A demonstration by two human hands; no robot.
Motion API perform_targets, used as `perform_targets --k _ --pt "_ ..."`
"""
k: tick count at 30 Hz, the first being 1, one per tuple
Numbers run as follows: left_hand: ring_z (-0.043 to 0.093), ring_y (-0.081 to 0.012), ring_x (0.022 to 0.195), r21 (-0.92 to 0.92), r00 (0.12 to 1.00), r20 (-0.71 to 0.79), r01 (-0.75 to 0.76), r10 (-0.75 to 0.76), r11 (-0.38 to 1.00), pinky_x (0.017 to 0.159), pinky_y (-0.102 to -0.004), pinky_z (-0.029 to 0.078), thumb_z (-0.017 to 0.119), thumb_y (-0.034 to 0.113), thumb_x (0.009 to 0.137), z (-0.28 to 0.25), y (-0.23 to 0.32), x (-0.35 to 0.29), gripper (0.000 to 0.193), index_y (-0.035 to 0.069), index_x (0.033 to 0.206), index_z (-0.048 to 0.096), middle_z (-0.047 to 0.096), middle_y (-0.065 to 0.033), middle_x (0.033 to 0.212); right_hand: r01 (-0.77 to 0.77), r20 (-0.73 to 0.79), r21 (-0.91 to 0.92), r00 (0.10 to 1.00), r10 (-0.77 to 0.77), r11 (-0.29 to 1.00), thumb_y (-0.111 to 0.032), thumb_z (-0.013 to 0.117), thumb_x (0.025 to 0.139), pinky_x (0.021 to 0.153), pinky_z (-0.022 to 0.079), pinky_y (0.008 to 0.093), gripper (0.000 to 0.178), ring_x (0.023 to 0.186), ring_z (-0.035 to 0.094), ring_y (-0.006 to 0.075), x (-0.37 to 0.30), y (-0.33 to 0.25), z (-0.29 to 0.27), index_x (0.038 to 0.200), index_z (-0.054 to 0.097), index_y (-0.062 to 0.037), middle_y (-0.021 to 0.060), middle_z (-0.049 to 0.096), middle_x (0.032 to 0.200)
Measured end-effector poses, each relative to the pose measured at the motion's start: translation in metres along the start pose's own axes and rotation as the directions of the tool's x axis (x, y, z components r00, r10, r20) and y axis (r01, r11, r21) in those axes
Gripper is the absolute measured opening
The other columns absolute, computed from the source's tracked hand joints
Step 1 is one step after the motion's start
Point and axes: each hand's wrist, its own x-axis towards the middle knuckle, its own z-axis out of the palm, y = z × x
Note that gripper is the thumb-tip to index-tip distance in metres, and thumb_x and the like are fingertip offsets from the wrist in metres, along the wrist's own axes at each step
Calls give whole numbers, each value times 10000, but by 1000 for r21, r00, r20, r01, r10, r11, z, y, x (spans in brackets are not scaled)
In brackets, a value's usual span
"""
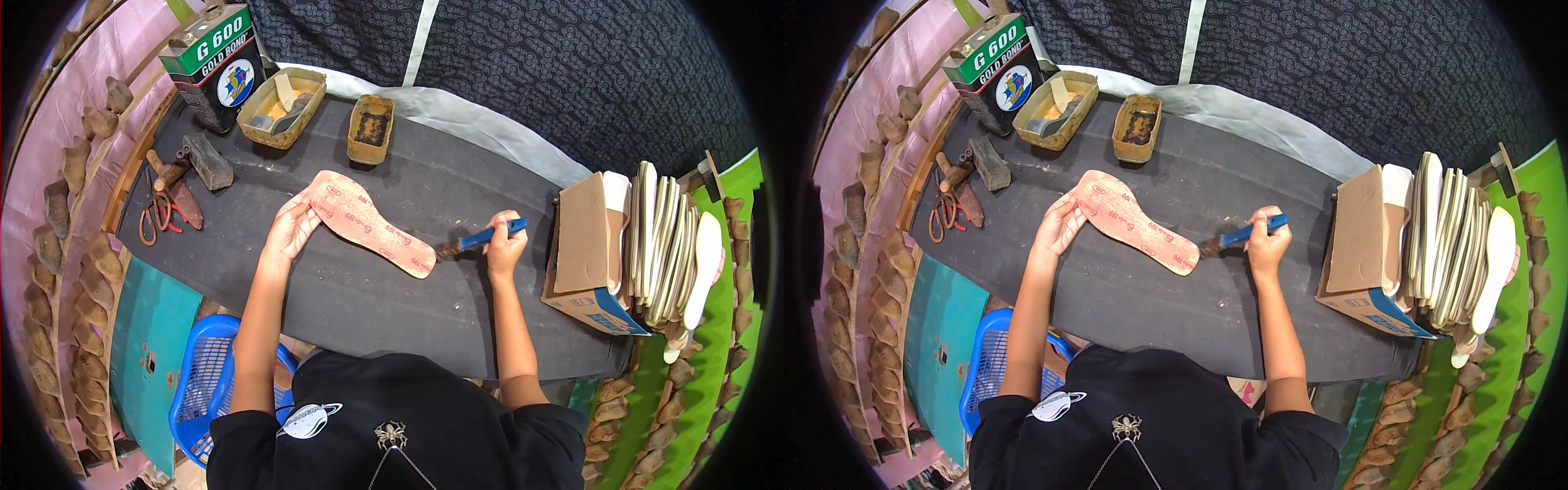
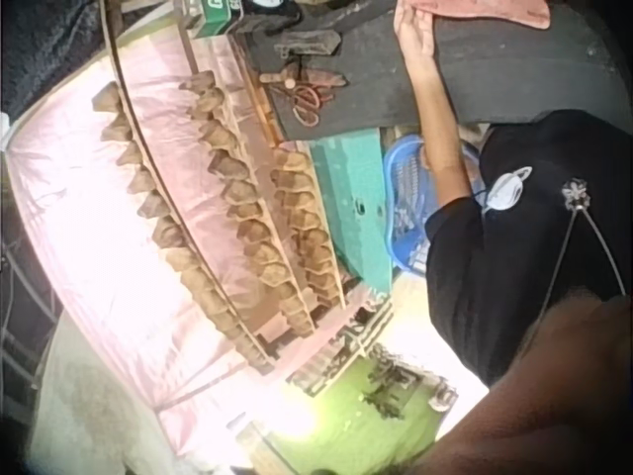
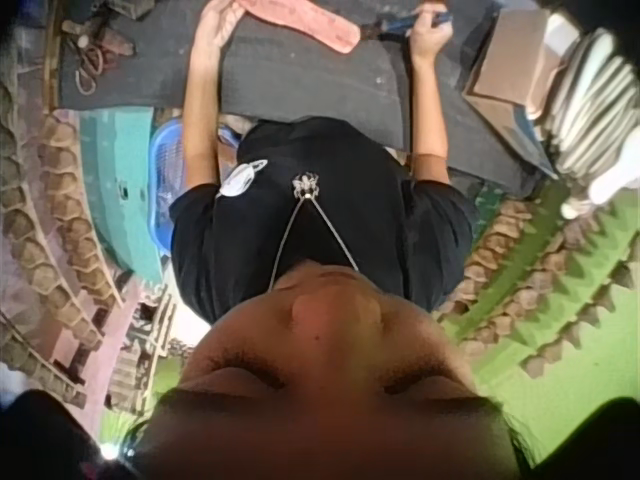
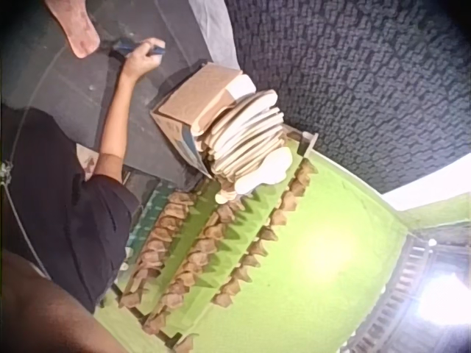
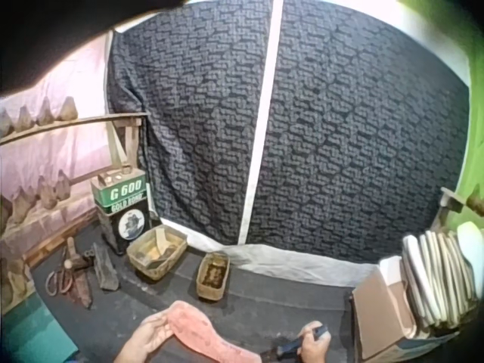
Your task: The person takes shoe soles from a box, applies adhesive to their surfaces using a brush, and places the glued soles into a basket.
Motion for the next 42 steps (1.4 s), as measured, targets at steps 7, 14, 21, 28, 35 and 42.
perform_targets --k 7,14,21,28,35,42 --pt "459 -231 1076 2 1000 25 0 0 1000 935 -336 372 366 52 863 0 -1 0 387 -84 1215 279 442 -180 1168 77 -66 128 995 -69 989 -108 468 835 293 290 169 183 362 390 49 0 -22 14 672 423 -38 55 471 658" --pt "459 -239 1073 -4 1000 8 -9 9 1000 928 -347 375 369 57 862 1 -2 -1 374 -78 1204 303 445 -175 1164 307 143 -129 947 -288 943 -82 531 804 329 296 180 196 384 397 47 -5 0 28 643 431 -30 34 451 647" --pt "454 -235 1082 5 1000 8 -3 3 1000 938 -341 366 364 56 866 0 0 -1 379 -85 1209 293 437 -181 1176 171 58 -118 985 -165 978 -32 551 729 478 332 234 178 520 408 99 -12 -3 7 598 432 -14 37 442 588" --pt "472 -240 1057 6 1000 9 -10 10 1000 923 -349 382 375 61 864 0 -2 1 370 -81 1199 310 455 -177 1153 291 81 -139 956 -282 947 -74 502 799 326 297 186 190 394 401 56 -14 1 4 631 423 -31 35 446 632" --pt "458 -239 1076 4 1000 4 -12 12 1000 935 -344 370 367 53 863 0 -2 -1 382 -85 1211 289 439 -183 1171 233 66 -17 971 -231 972 -72 489 806 318 318 182 178 389 409 62 -22 -4 12 649 424 -17 58 462 656" --pt "457 -239 1077 -3 1000 22 -2 2 1000 935 -343 369 371 56 863 0 -1 -1 382 -81 1210 290 439 -176 1172 405 214 -105 901 -378 908 -71 491 792 325 313 189 181 381 394 63 -19 -8 -2 632 425 -17 64 465 646"
